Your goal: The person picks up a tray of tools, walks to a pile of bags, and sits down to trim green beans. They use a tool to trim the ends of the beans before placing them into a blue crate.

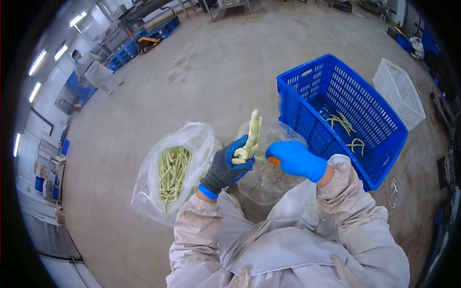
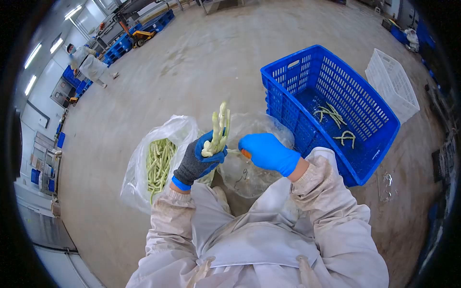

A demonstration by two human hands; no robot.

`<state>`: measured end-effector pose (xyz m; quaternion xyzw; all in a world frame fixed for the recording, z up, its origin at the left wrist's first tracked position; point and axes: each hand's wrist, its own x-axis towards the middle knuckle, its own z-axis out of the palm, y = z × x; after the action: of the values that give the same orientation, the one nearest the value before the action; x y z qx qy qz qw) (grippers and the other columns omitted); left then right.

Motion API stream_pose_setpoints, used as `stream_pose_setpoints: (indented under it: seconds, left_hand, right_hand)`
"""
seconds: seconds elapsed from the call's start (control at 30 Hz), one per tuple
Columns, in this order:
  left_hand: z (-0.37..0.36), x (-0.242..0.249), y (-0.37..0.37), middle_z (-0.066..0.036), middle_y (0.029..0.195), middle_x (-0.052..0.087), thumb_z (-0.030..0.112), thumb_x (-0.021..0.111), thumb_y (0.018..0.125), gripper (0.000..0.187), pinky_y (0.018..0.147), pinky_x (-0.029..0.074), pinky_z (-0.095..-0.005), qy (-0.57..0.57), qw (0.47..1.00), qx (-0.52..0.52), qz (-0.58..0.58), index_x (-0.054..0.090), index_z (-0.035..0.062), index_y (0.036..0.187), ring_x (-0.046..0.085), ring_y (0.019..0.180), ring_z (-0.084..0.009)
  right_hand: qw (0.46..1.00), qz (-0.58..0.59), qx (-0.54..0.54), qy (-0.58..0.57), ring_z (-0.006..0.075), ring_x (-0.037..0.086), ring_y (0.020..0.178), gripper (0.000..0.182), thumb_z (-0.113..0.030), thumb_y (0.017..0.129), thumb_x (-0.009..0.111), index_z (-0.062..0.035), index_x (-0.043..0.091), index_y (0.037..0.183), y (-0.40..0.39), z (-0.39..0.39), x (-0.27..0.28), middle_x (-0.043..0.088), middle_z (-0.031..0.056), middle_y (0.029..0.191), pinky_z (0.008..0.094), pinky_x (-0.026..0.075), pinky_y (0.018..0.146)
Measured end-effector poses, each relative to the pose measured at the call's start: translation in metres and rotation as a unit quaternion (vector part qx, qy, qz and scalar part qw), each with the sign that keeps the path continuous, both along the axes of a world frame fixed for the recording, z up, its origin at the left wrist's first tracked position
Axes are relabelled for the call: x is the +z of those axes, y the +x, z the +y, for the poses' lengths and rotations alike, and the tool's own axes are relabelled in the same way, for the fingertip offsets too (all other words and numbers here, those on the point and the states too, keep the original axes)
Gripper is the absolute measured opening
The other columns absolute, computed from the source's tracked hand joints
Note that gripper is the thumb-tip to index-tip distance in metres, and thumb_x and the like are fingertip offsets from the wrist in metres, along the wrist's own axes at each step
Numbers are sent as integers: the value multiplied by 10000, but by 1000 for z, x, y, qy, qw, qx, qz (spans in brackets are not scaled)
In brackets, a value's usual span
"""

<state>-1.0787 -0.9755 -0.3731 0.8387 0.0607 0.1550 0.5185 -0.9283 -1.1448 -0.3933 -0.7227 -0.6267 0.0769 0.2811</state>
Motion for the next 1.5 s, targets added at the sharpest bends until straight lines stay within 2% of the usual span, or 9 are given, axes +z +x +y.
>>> stream_pose_setpoints:
  seconds: [0.3, 0.53, 0.73, 0.83, 1.2, 1.27, 1.33, 1.43, 1.5]
  left_hand:
    - [7, 18, -1, -112, 940, 652, 103, 708, 714, 546, 767, 498, -316, -40, 980, -48, 189, 513, 35, 1220, 636, 841, -190]
    - [-8, 6, -7, -119, 851, 613, 81, 697, 694, 718, 769, 502, -338, -400, 907, -129, 21, 361, -82, 1308, 613, 836, -225]
    - [5, 1, -12, -72, 883, 627, 58, 690, 710, 646, 741, 504, -302, -268, 963, -20, 17, 428, -4, 1297, 603, 795, -152]
    - [6, -1, -10, -57, 884, 633, 52, 685, 725, 606, 705, 508, -279, -141, 989, 29, 39, 454, 23, 1285, 601, 772, -111]
    - [-5, -6, 2, -92, 896, 643, 61, 684, 725, 613, 719, 508, -287, -11, 999, 37, 17, 452, 40, 1292, 613, 778, -126]
    - [-11, -3, 1, -82, 907, 639, 60, 664, 745, 593, 755, 503, -302, -101, 992, 67, 26, 446, 37, 1296, 615, 807, -156]
    - [-20, -11, 5, -77, 900, 635, 55, 650, 754, 600, 778, 496, -306, -227, 972, 55, -40, 425, 37, 1310, 613, 814, -171]
    - [-28, -28, 8, -120, 989, 607, 75, 598, 793, 607, 801, 519, -316, -387, 914, 35, -118, 357, 56, 1350, 612, 908, -208]
    - [-37, -33, 15, -128, 1056, 585, 82, 555, 821, 567, 825, 524, -322, -613, 771, 66, -159, 360, 80, 1354, 606, 944, -220]
  right_hand:
    - [996, 54, 69, 18, 317, 606, 799, 249, -15, 745, 523, -71, 584, 980, -2, 0, -11, 619, 132, 879, 382, 485, 669]
    - [922, 314, -119, 194, 203, 587, 823, 186, 17, 814, 498, -24, 557, 985, -2, 1, -22, 609, 107, 881, 309, 466, 740]
    - [991, -30, -67, 108, 272, 579, 939, 367, -13, 831, 505, -35, 503, 1198, 28, -22, -71, 566, 153, 1054, 356, 459, 804]
    - [951, 302, 10, 63, 328, 562, 980, 473, -34, 821, 511, -40, 434, 1288, 4, -24, -31, 523, 191, 1137, 381, 463, 809]
    - [997, 72, -27, 27, 338, 559, 814, 369, -78, 811, 521, -20, 503, 1175, -15, -3, -32, 556, 158, 936, 404, 461, 699]
    - [992, 88, -50, 69, 304, 569, 772, 339, -87, 834, 513, -21, 511, 1167, -15, -4, -36, 570, 136, 911, 386, 463, 676]
    - [787, 603, -83, 101, 196, 548, 706, 272, -118, 880, 507, -21, 537, 1132, -14, -3, -37, 583, 80, 885, 332, 455, 639]
    - [694, 704, -16, 149, 129, 524, 726, 230, -135, 909, 483, -12, 557, 1088, -20, -2, -28, 579, 56, 898, 281, 453, 646]
    - [770, 622, -35, 137, 148, 545, 750, 229, -128, 896, 493, -16, 562, 1083, -19, -1, -51, 586, 73, 901, 284, 460, 667]
